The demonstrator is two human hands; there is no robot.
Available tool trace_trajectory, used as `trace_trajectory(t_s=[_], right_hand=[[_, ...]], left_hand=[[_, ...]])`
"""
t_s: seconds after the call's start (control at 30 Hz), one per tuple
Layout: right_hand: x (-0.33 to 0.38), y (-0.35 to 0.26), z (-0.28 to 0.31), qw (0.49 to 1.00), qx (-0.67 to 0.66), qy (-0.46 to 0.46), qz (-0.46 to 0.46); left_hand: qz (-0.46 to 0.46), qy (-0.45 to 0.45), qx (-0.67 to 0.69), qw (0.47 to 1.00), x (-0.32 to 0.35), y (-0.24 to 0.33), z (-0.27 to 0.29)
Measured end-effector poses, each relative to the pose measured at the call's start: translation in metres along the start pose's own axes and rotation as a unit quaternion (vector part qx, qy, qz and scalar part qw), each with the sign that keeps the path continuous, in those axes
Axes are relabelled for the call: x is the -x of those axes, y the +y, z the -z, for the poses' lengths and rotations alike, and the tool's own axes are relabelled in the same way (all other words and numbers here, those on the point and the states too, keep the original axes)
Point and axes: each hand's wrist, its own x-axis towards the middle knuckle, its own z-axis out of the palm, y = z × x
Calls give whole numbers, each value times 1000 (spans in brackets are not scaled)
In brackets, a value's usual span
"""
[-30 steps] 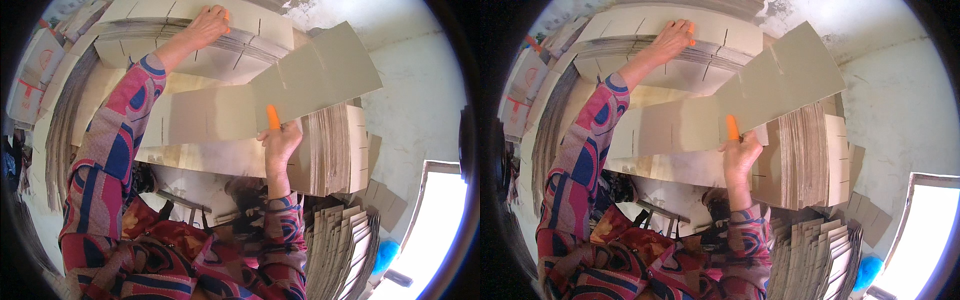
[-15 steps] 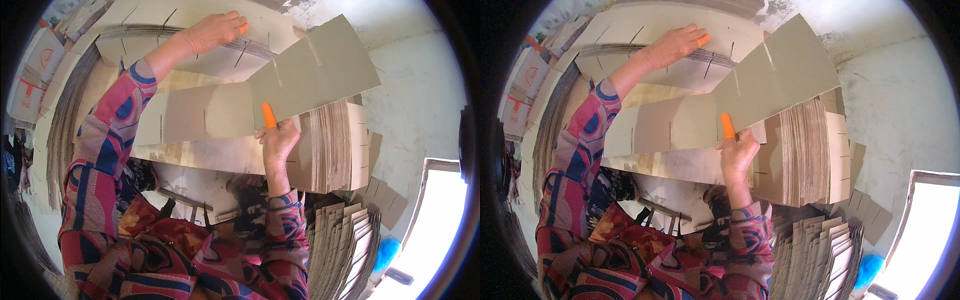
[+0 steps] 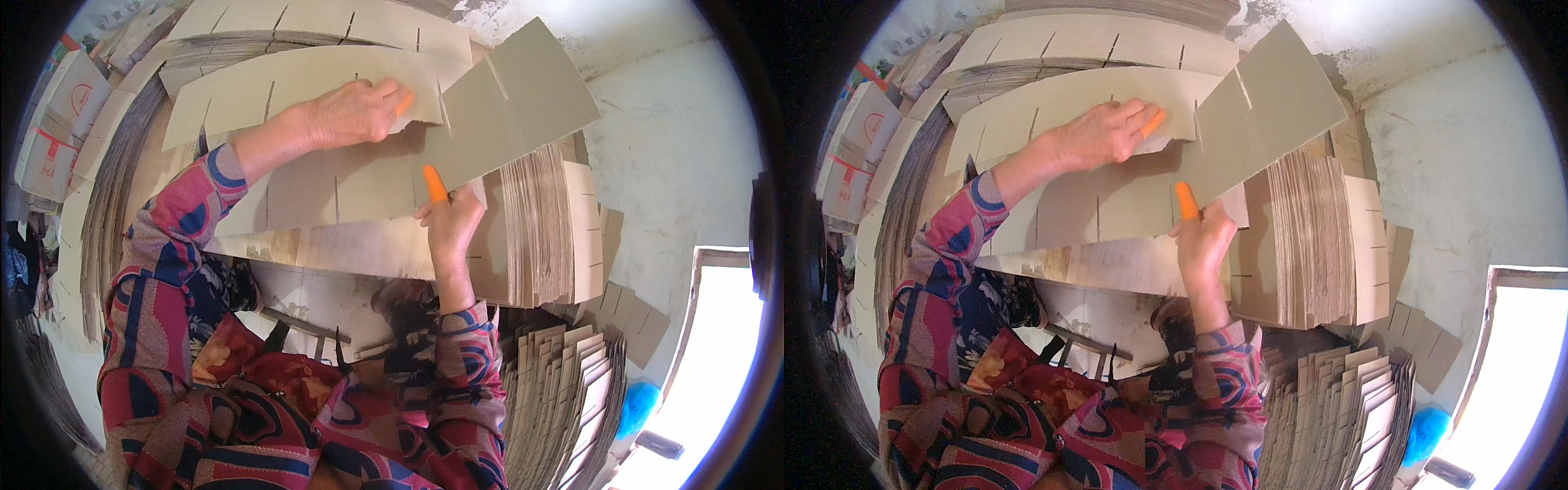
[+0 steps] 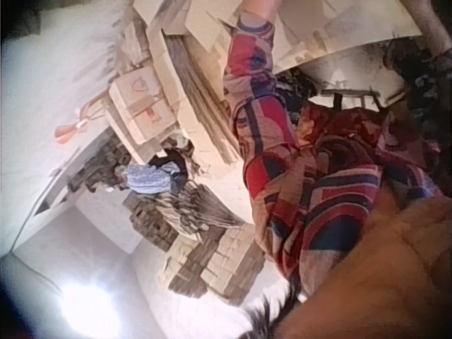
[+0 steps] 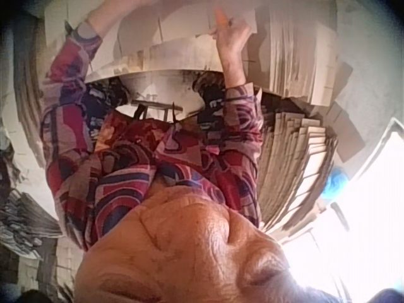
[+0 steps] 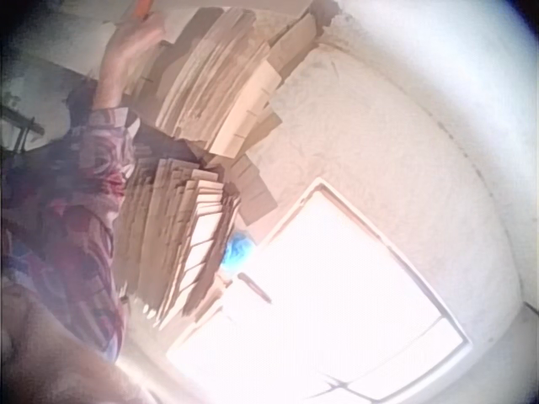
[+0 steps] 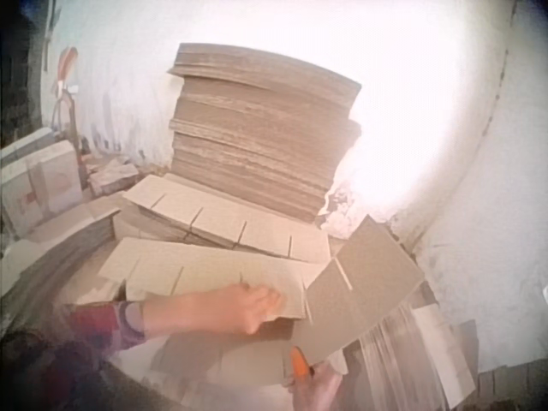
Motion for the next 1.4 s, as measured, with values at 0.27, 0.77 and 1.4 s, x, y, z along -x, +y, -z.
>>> trace_trajectory(t_s=[0.27,0.77,1.4], right_hand=[[-6,-10,16,996,-34,59,57],[-1,-16,17,994,-10,101,40],[0,-5,12,991,-19,97,92]], left_hand=[[-66,-4,-17,998,0,22,17],[204,97,216,950,11,14,26],[215,-51,34,975,-5,-104,-65]])
